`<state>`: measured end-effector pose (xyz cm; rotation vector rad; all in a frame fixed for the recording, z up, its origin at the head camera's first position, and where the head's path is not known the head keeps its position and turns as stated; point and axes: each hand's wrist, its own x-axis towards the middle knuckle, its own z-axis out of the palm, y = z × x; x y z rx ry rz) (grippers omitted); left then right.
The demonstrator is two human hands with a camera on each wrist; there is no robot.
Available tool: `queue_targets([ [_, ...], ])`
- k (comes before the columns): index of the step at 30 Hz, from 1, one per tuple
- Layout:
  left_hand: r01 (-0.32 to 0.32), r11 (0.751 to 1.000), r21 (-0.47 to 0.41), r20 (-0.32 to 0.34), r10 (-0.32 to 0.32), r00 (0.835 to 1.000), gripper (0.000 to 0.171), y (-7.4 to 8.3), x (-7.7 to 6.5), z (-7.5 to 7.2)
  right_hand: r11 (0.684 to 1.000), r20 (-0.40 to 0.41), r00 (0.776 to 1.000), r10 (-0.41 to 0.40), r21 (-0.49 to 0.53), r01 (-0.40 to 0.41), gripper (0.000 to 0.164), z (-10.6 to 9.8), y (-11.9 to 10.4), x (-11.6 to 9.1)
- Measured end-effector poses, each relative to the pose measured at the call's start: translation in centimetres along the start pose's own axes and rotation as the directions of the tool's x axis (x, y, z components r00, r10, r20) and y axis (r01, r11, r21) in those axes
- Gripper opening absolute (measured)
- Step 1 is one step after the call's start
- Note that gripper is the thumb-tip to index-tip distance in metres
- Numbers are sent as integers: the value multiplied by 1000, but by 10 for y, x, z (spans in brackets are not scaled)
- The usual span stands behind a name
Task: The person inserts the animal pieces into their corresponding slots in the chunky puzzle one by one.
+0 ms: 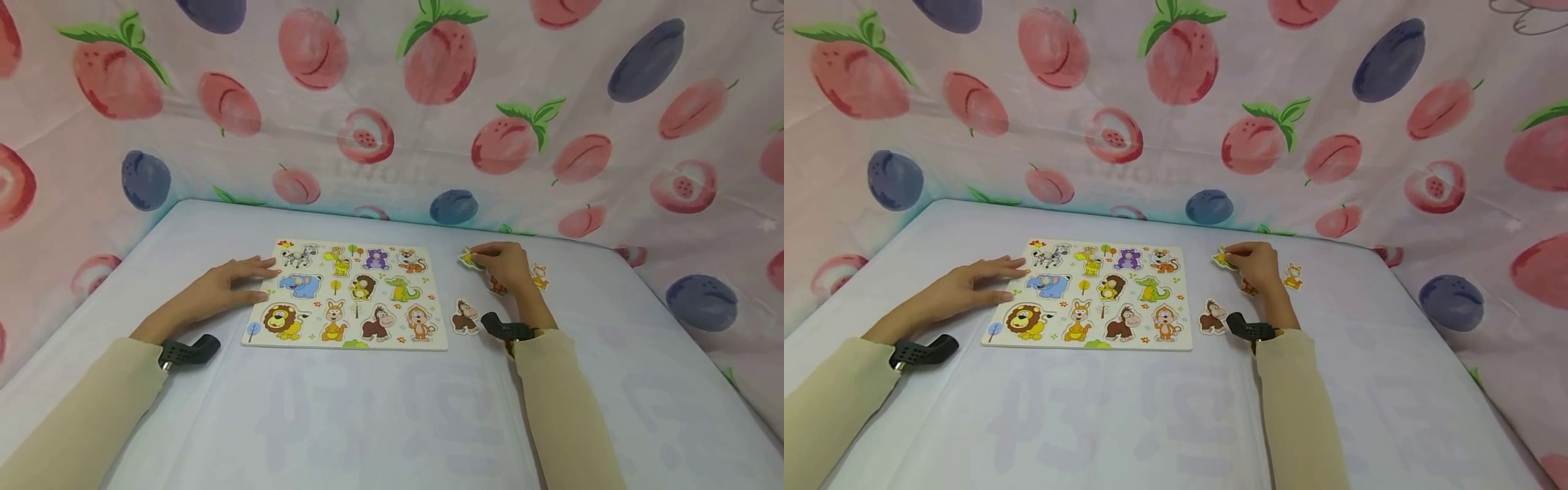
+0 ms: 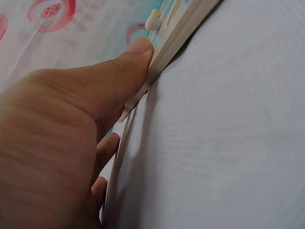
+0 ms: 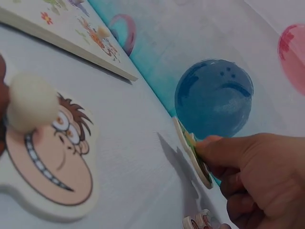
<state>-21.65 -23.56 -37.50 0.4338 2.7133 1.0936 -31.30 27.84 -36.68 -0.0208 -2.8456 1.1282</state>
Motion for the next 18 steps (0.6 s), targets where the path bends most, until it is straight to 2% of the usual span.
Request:
queue_targets([
  [10,-1,1000,-4,-8,1,1000,54,4,-2,-1,999,58,997,-47,19,46,21,-3,-11,-6],
  [15,5,1000,-14,-3,-5,1000,55,6,-4,-2,994,64,992,-111,28,109,22,-6,-22,-11],
  [18,5,1000,-7,-1,-5,1000,55,6,-4,-3,986,93,983,-157,66,151,24,-5,-30,-13],
])
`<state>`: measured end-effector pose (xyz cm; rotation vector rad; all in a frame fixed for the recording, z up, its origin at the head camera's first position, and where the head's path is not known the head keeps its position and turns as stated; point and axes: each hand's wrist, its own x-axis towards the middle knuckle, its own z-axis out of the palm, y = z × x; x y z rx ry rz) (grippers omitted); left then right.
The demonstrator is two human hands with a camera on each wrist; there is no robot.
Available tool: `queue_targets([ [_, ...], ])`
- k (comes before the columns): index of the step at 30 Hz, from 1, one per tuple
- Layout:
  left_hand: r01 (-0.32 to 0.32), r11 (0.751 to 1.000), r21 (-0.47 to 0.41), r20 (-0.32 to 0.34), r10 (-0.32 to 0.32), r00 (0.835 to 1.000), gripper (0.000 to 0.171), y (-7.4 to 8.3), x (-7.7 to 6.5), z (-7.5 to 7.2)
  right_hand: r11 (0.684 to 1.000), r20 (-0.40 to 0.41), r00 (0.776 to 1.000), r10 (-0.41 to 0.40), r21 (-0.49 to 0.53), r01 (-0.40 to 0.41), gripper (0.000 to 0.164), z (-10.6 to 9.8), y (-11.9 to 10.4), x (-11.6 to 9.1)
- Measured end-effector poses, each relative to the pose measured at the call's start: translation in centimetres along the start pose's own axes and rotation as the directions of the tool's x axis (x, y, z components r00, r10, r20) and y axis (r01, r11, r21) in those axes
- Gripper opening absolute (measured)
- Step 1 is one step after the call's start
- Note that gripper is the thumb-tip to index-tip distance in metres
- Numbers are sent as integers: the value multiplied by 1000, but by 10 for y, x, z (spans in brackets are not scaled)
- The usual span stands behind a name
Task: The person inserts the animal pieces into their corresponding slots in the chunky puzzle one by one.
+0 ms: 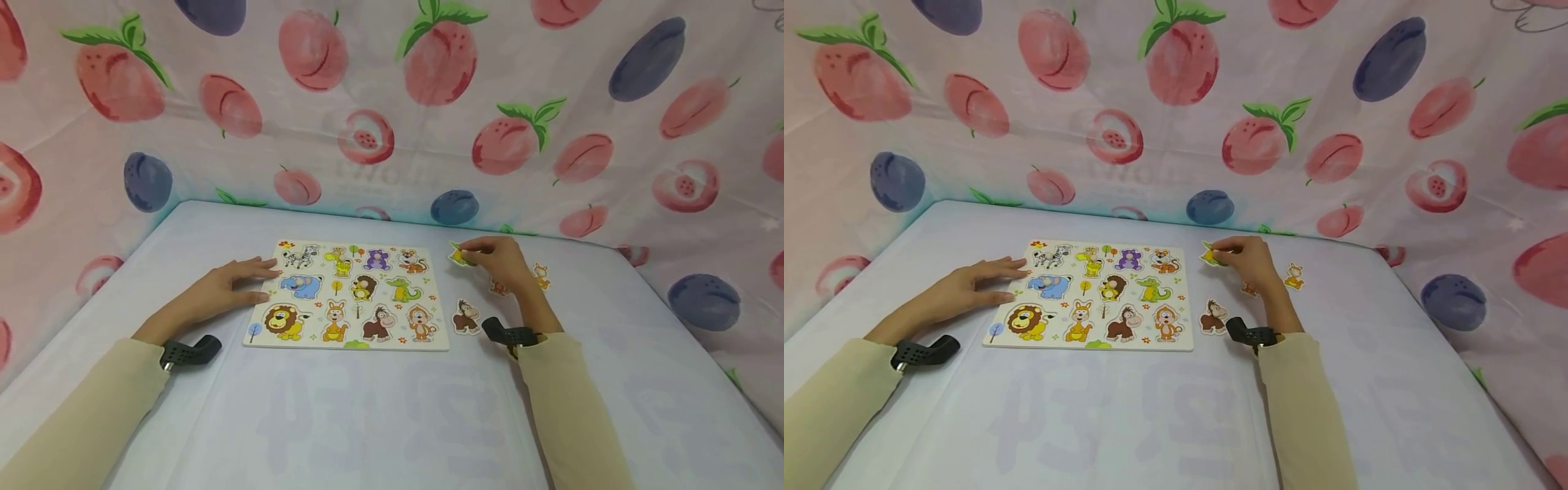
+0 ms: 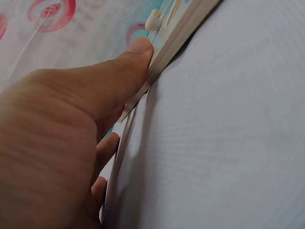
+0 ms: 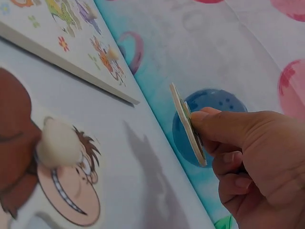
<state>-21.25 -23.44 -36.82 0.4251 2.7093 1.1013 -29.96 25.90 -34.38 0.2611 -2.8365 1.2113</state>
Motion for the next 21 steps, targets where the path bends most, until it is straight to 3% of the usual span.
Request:
queue_targets([
  [7,-6,1000,14,0,6,1000,56,-2,1,0,999,76,996,-44,20,42,23,7,-19,-1],
  [21,-9,1000,21,-12,9,1000,56,-6,3,3,994,114,988,-105,25,102,21,21,-28,-1],
])
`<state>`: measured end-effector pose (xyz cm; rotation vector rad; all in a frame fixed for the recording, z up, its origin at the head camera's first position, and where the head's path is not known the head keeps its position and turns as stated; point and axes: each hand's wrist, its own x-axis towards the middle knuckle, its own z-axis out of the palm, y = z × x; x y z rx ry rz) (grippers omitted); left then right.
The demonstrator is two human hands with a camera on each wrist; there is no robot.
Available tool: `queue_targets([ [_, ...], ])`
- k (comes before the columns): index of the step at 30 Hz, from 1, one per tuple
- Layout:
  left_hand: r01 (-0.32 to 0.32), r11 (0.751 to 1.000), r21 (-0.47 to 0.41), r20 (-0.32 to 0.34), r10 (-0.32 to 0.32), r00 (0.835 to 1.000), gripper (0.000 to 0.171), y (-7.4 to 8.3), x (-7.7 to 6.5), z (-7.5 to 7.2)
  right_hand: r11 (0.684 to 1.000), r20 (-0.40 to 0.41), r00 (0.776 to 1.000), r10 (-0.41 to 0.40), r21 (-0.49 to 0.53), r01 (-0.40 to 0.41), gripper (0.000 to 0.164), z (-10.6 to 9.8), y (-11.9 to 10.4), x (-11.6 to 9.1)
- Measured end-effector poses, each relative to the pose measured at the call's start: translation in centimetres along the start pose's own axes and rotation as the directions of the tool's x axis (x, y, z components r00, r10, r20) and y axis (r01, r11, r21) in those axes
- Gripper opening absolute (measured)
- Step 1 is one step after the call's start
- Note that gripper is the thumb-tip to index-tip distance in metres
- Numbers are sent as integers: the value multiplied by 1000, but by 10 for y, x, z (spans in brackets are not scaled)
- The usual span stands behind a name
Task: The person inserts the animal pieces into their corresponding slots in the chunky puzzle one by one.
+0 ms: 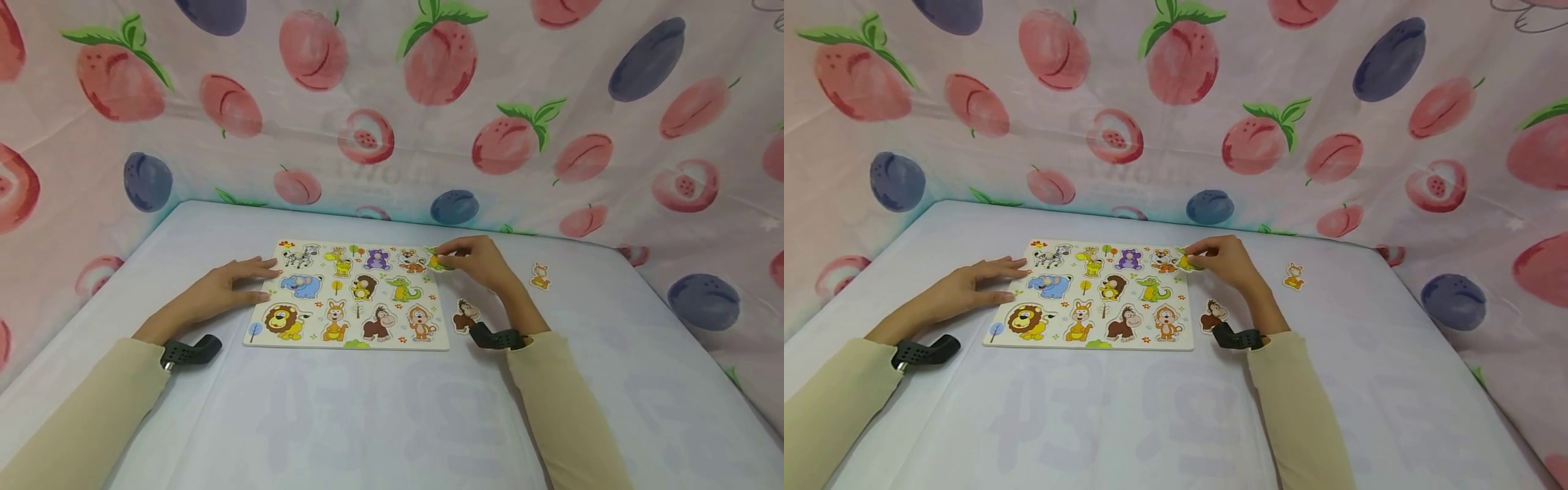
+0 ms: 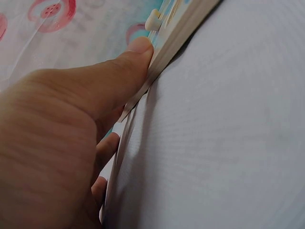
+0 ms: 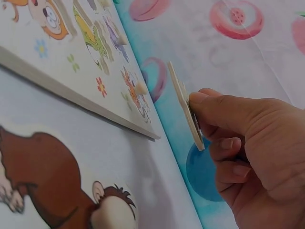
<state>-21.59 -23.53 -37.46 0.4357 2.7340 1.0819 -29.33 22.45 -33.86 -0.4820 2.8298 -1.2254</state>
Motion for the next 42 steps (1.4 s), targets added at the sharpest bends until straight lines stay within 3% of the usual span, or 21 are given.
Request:
queue_targets([
  [19,-42,998,40,3,42,999,57,2,-1,-1,999,98,995,-35,-28,38,11,20,-12,2],
  [42,-24,1000,19,7,24,1000,56,4,-2,-2,999,206,977,-50,-8,53,9,35,-25,-2],
])
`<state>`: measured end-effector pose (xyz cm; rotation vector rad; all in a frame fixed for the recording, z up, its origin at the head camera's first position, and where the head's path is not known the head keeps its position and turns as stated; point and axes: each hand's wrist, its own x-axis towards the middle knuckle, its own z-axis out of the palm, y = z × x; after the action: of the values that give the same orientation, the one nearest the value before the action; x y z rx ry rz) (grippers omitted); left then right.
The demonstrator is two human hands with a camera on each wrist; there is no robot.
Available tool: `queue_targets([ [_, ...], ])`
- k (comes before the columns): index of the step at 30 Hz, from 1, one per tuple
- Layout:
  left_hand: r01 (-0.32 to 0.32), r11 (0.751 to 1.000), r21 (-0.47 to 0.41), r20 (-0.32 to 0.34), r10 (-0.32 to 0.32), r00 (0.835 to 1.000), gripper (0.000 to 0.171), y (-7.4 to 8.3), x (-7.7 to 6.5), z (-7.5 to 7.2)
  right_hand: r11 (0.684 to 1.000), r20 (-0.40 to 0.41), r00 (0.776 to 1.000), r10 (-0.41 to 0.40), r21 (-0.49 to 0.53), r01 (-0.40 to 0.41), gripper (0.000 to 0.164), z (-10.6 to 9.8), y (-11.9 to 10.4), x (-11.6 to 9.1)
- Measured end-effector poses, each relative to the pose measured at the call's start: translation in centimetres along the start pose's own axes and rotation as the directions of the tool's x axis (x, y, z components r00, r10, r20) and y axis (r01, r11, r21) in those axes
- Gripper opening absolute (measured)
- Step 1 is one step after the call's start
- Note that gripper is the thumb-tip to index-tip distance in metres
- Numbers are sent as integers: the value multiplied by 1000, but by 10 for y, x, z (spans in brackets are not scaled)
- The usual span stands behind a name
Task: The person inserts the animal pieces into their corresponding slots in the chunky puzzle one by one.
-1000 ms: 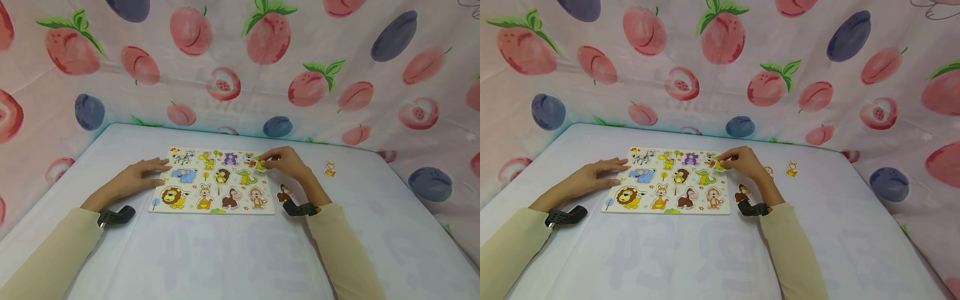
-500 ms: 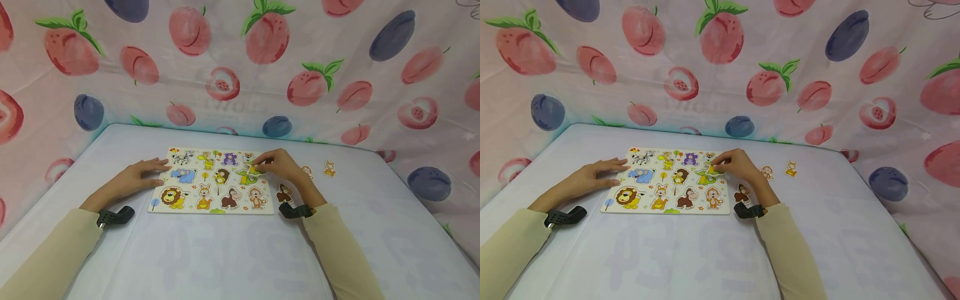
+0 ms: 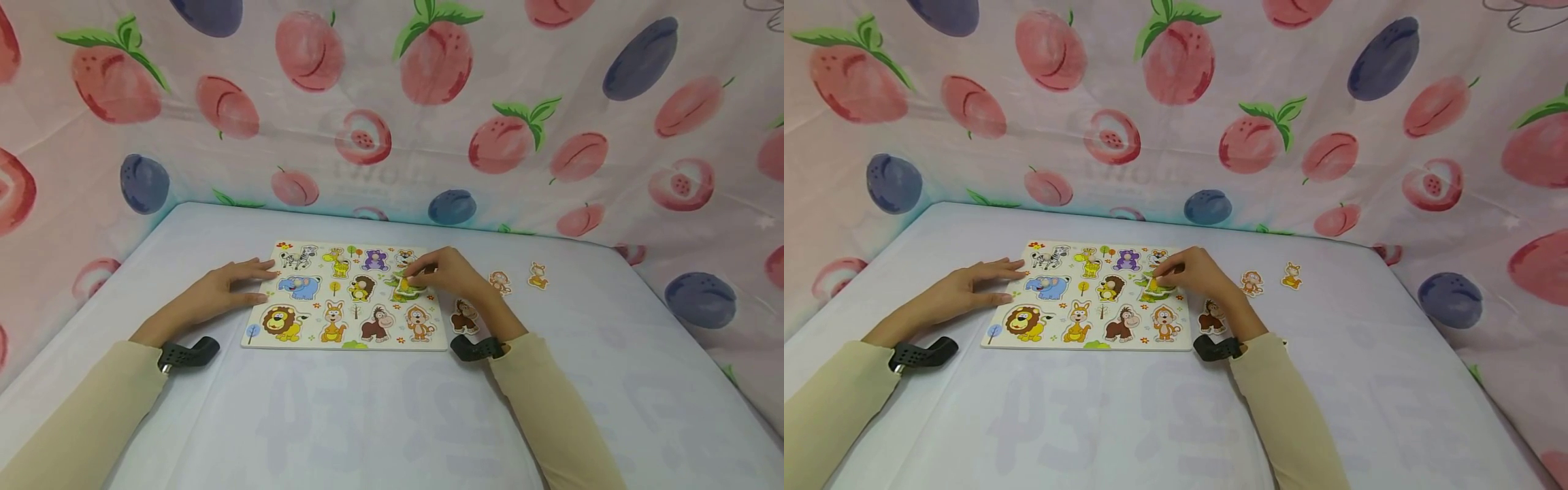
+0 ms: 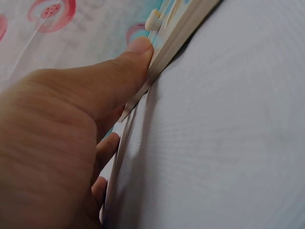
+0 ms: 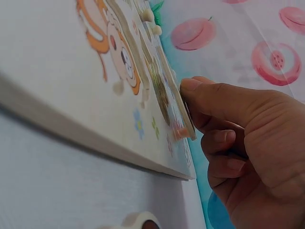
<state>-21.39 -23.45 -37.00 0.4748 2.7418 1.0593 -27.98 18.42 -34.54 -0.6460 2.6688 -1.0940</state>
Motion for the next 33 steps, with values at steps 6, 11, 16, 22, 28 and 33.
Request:
queue_targets([
  [6,-3,1000,2,0,3,1000,56,1,0,0,1000,18,1000,1,-9,-1,10,3,-1,1],
  [11,-6,1000,3,2,6,1000,57,1,-1,0,1000,46,999,8,-9,-7,9,7,-1,2],
  [16,-6,1000,0,3,6,1000,57,0,-1,0,1000,52,999,7,-13,-6,9,10,0,2],
  [22,6,1000,1,4,-6,1000,57,-1,-1,0,1000,51,999,13,5,-14,9,10,1,3],
  [28,11,1000,-8,1,-11,1000,56,-1,-1,0,999,56,998,23,24,-24,8,11,3,4],
  [33,11,1000,-8,-2,-11,1000,55,-1,0,1,999,51,998,34,31,-36,8,12,3,3],
])
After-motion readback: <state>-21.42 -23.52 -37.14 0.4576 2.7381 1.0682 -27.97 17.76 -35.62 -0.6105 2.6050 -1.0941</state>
